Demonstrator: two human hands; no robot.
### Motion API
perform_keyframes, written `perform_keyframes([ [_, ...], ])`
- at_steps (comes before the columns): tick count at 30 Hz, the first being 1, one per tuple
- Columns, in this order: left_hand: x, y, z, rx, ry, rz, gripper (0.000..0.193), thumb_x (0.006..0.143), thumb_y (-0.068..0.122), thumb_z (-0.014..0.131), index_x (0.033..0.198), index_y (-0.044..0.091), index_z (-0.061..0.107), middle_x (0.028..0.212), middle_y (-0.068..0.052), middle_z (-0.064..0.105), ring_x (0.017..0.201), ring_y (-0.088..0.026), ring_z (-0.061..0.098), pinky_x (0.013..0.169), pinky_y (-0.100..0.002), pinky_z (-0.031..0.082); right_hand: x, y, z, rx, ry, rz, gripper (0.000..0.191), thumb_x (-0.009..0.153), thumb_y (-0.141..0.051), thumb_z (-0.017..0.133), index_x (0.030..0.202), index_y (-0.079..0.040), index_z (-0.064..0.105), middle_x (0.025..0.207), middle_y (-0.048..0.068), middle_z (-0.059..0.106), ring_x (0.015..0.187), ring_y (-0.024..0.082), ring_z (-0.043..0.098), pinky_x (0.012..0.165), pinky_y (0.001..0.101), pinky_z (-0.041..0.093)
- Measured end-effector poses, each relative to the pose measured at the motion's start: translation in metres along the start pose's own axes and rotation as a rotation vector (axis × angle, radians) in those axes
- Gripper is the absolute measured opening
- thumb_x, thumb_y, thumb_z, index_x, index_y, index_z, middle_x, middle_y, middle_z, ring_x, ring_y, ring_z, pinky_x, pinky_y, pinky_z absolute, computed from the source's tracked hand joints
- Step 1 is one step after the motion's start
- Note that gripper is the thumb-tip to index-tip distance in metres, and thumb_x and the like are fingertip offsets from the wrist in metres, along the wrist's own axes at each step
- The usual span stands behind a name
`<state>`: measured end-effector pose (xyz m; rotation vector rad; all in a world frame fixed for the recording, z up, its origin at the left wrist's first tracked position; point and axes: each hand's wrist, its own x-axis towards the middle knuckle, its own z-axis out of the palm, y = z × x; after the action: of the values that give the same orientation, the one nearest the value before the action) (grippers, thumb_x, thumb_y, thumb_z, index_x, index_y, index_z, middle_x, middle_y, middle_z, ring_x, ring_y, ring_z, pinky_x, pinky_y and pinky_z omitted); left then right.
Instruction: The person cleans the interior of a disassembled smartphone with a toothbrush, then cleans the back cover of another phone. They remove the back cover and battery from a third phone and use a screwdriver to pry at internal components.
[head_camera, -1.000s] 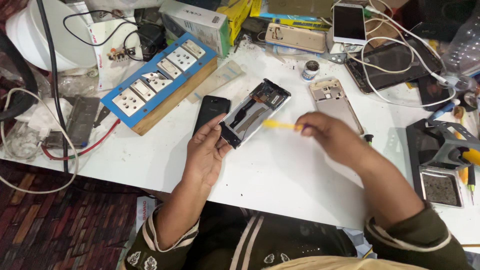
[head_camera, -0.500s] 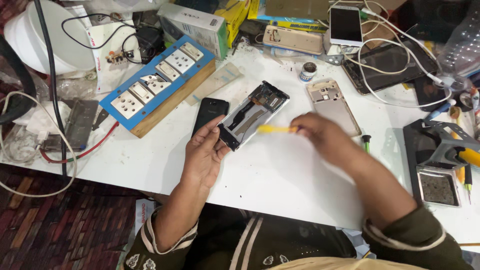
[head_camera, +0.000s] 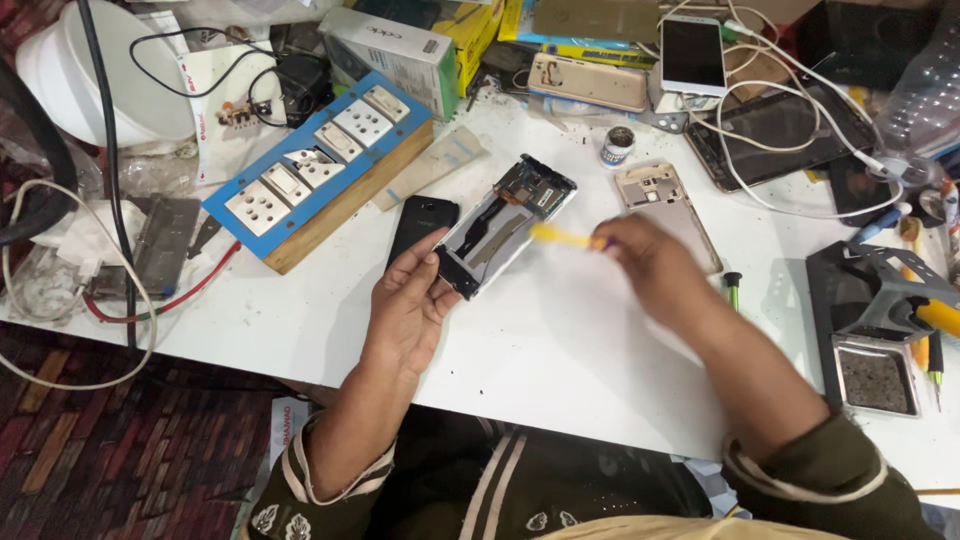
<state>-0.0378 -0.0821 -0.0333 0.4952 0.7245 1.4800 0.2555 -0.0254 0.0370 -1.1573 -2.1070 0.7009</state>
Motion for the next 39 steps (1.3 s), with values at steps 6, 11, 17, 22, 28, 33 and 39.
perform_keyframes([
  [6, 0.001, -0.002, 0.0, -0.006, -0.014, -0.007, 0.036, 0.102, 0.013, 0.06, 0.136, 0.001, 0.063, 0.099, -0.006, 0.074, 0.078, -0.009, 0.068, 0.072, -0.025, 0.06, -0.012, -0.011, 0.014, -0.105, -0.18, -0.007, 0.015, 0.094, -0.003, 0.065, 0.109, -0.007, 0.068, 0.104, 0.011, 0.068, 0.097, 0.028, 0.065, 0.085, 0.0355, 0.051],
  [11, 0.002, -0.003, -0.005, -0.039, -0.058, 0.033, 0.036, 0.106, 0.01, 0.062, 0.14, 0.0, 0.064, 0.096, -0.002, 0.07, 0.075, -0.006, 0.065, 0.073, -0.027, 0.061, 0.004, 0.011, -0.008, -0.06, 0.053, 0.164, 0.015, 0.098, -0.002, 0.061, 0.111, -0.006, 0.066, 0.107, 0.01, 0.068, 0.098, 0.026, 0.067, 0.087, 0.0343, 0.052],
  [17, 0.001, 0.001, -0.001, -0.029, -0.006, -0.015, 0.035, 0.102, 0.011, 0.057, 0.135, 0.0, 0.062, 0.104, -0.007, 0.075, 0.083, -0.011, 0.071, 0.073, -0.025, 0.06, -0.006, 0.001, 0.014, -0.023, -0.068, 0.065, 0.015, 0.096, -0.003, 0.062, 0.11, -0.006, 0.067, 0.105, 0.011, 0.068, 0.098, 0.024, 0.066, 0.088, 0.0342, 0.052],
  [22, 0.001, 0.001, 0.001, -0.054, -0.053, -0.002, 0.036, 0.104, 0.011, 0.059, 0.137, -0.001, 0.062, 0.105, -0.009, 0.074, 0.085, -0.012, 0.071, 0.077, -0.027, 0.061, -0.011, -0.018, 0.018, -0.077, -0.161, -0.004, 0.017, 0.095, -0.002, 0.062, 0.111, -0.006, 0.066, 0.105, 0.011, 0.067, 0.098, 0.026, 0.064, 0.085, 0.0373, 0.051],
  [28, 0.002, 0.001, 0.0, -0.029, -0.066, 0.003, 0.037, 0.104, 0.012, 0.059, 0.139, 0.0, 0.061, 0.105, -0.009, 0.074, 0.085, -0.012, 0.07, 0.079, -0.028, 0.061, 0.006, -0.009, -0.009, 0.034, 0.014, 0.514, 0.016, 0.107, -0.006, 0.056, 0.12, -0.006, 0.065, 0.101, 0.018, 0.062, 0.086, 0.039, 0.059, 0.075, 0.0467, 0.051],
  [33, 0.002, 0.002, 0.001, -0.019, -0.039, -0.011, 0.038, 0.102, 0.011, 0.059, 0.137, 0.0, 0.06, 0.106, -0.009, 0.074, 0.087, -0.012, 0.072, 0.08, -0.028, 0.062, -0.003, -0.018, 0.009, -0.016, -0.059, -0.054, 0.021, 0.094, 0.001, 0.059, 0.114, -0.004, 0.064, 0.106, 0.012, 0.067, 0.098, 0.029, 0.066, 0.086, 0.041, 0.052],
  [39, 0.0, 0.001, 0.0, -0.035, -0.071, 0.001, 0.037, 0.104, 0.011, 0.059, 0.139, -0.001, 0.061, 0.107, -0.01, 0.074, 0.086, -0.012, 0.071, 0.079, -0.028, 0.061, -0.005, -0.023, 0.008, -0.085, -0.116, -0.048, 0.018, 0.095, -0.004, 0.061, 0.112, -0.005, 0.065, 0.105, 0.012, 0.068, 0.097, 0.029, 0.066, 0.086, 0.0389, 0.052],
])
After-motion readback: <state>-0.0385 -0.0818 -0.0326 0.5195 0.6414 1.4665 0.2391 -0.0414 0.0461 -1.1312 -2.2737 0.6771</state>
